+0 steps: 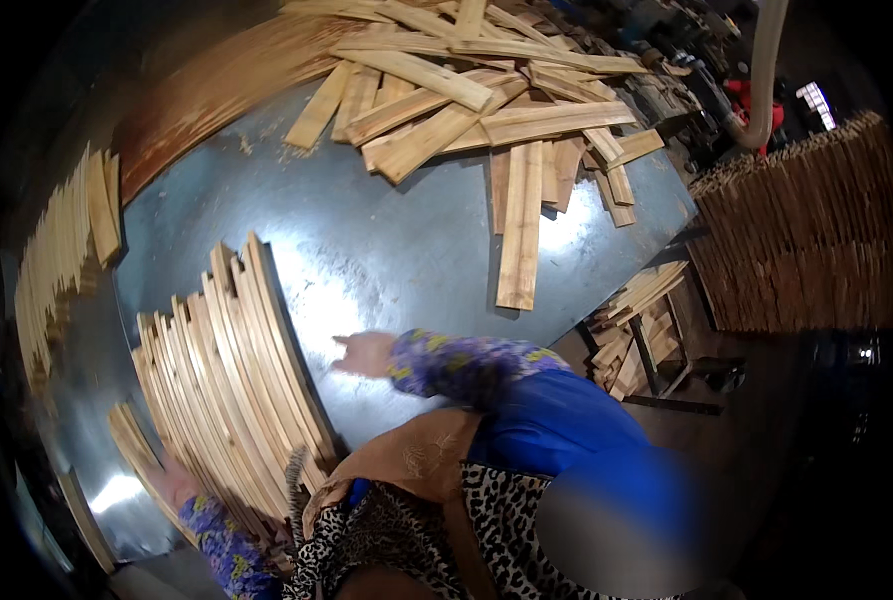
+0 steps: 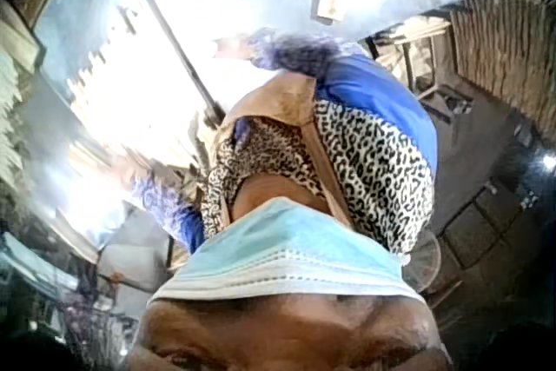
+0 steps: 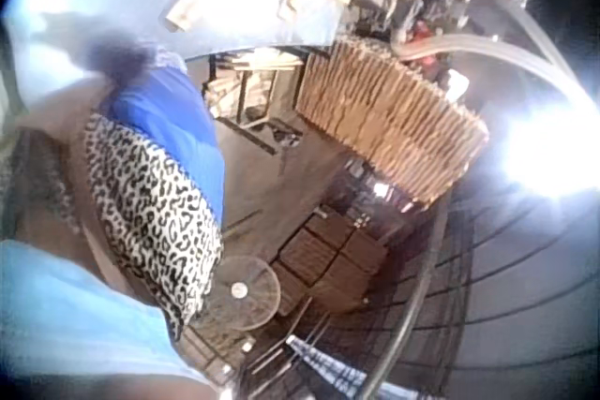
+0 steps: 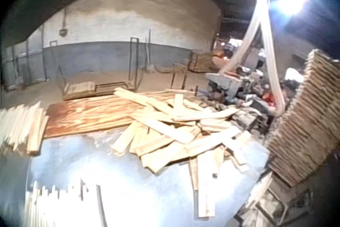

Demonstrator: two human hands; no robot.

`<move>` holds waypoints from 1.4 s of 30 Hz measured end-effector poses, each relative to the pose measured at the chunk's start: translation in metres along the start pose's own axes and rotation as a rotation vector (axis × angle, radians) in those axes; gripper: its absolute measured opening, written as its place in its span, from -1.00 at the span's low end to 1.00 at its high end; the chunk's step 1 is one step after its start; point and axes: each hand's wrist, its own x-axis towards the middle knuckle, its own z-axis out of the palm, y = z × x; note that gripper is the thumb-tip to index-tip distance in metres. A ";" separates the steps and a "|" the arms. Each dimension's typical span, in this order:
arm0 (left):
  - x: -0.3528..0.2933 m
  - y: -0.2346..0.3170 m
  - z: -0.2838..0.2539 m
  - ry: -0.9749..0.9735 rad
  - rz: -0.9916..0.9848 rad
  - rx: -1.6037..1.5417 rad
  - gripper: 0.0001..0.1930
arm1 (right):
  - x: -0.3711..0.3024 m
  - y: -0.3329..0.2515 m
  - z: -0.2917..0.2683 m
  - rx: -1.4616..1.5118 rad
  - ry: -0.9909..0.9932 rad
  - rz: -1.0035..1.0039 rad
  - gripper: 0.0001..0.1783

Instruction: The person repeatedly picks up thin wooden planks from a pile on a metal table and stacks them into a neat pile. The person handles the planks one by one or in small groups, aligning them before placing them in the stack.

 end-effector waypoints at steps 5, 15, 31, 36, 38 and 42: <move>-0.061 0.255 0.096 -0.226 0.479 -0.304 -0.38 | -0.003 0.212 -0.141 0.459 0.816 0.052 -0.43; -0.124 0.671 0.280 -0.409 1.017 -0.088 0.04 | 0.057 0.265 -0.333 1.965 0.962 -0.161 0.01; -0.223 0.465 0.180 -1.220 0.460 -0.333 0.06 | -0.017 0.129 -0.256 0.971 0.947 0.300 -0.27; -0.224 0.327 0.163 -1.518 -0.242 -0.951 -0.35 | 0.006 0.121 -0.221 0.905 0.696 -0.220 -0.40; -0.231 0.309 0.151 -1.407 -0.139 -0.909 -0.38 | 0.010 0.124 -0.210 0.860 0.696 -0.227 -0.39; -0.246 0.262 0.158 -1.301 -0.097 -0.955 -0.38 | -0.005 0.118 -0.173 0.932 0.730 -0.217 -0.40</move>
